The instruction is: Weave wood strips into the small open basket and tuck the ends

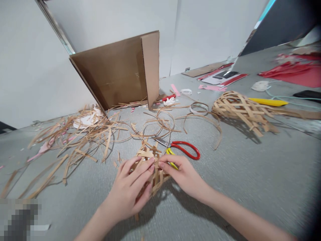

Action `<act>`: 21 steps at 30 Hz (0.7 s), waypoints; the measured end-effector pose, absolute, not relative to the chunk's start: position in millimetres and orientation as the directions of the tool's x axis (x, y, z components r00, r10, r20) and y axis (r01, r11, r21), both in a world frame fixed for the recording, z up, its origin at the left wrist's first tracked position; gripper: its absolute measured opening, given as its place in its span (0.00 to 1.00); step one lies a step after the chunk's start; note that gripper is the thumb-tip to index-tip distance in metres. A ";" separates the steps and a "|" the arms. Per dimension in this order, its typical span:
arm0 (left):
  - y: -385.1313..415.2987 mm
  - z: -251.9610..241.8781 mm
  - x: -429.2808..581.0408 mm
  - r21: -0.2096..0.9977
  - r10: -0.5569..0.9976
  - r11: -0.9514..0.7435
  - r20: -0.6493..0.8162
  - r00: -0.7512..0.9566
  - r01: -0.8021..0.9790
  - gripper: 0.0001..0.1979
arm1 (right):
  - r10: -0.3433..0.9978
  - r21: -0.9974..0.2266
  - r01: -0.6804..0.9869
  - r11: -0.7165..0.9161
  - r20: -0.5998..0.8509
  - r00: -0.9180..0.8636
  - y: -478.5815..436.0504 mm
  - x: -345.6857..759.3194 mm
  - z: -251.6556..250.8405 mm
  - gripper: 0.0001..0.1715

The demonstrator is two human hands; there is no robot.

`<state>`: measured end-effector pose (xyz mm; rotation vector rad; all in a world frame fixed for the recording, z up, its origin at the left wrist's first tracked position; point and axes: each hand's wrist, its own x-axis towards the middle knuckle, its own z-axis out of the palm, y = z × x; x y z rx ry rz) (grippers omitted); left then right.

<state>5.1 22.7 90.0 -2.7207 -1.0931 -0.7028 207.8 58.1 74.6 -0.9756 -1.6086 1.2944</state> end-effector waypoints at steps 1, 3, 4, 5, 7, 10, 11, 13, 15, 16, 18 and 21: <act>22.7 90.4 5.3 0.043 0.622 -0.731 0.454 0.638 0.681 0.21 | 0.926 -0.983 0.071 0.172 0.137 -0.351 58.1 207.5 74.2 0.14; 22.3 91.6 6.0 0.011 0.620 -0.730 0.431 0.655 0.683 0.19 | 0.926 -0.979 0.077 0.186 0.149 -0.348 58.3 207.6 73.5 0.14; 22.1 92.3 6.4 -0.006 0.619 -0.729 0.422 0.662 0.685 0.19 | 0.926 -0.978 0.082 0.194 0.155 -0.344 58.5 207.8 73.1 0.13; 21.8 92.7 6.8 -0.022 0.618 -0.727 0.415 0.668 0.687 0.18 | 0.926 -0.976 0.086 0.200 0.160 -0.341 58.7 208.2 72.8 0.13; 21.6 92.7 7.2 -0.043 0.618 -0.721 0.412 0.670 0.692 0.18 | 0.925 -0.974 0.088 0.208 0.166 -0.341 59.0 209.2 72.7 0.13; 22.2 90.8 6.3 -0.021 0.632 -0.703 0.440 0.638 0.711 0.19 | 0.916 -0.977 0.059 0.203 0.168 -0.365 58.5 209.9 75.0 0.13; 22.6 90.1 5.8 -0.004 0.637 -0.699 0.450 0.626 0.715 0.20 | 0.911 -0.980 0.044 0.196 0.165 -0.379 58.0 209.7 76.4 0.11; 23.5 89.2 4.9 0.021 0.646 -0.695 0.457 0.611 0.719 0.20 | 0.908 -0.983 0.034 0.183 0.155 -0.389 57.1 209.0 79.0 0.09; 24.3 89.3 4.7 0.022 0.645 -0.697 0.457 0.613 0.717 0.20 | 0.910 -0.983 0.049 0.179 0.147 -0.387 56.5 208.0 80.7 0.09; 24.7 89.6 4.9 0.020 0.643 -0.698 0.458 0.614 0.716 0.19 | 0.912 -0.982 0.056 0.179 0.144 -0.383 56.4 207.7 80.9 0.08; 25.4 90.2 5.6 0.015 0.633 -0.704 0.468 0.617 0.710 0.19 | 0.913 -0.984 0.047 0.171 0.140 -0.383 56.6 207.4 80.2 0.07; 25.8 90.4 7.0 0.014 0.626 -0.710 0.471 0.621 0.704 0.19 | 0.914 -0.989 0.016 0.145 0.127 -0.384 57.5 207.6 77.6 0.07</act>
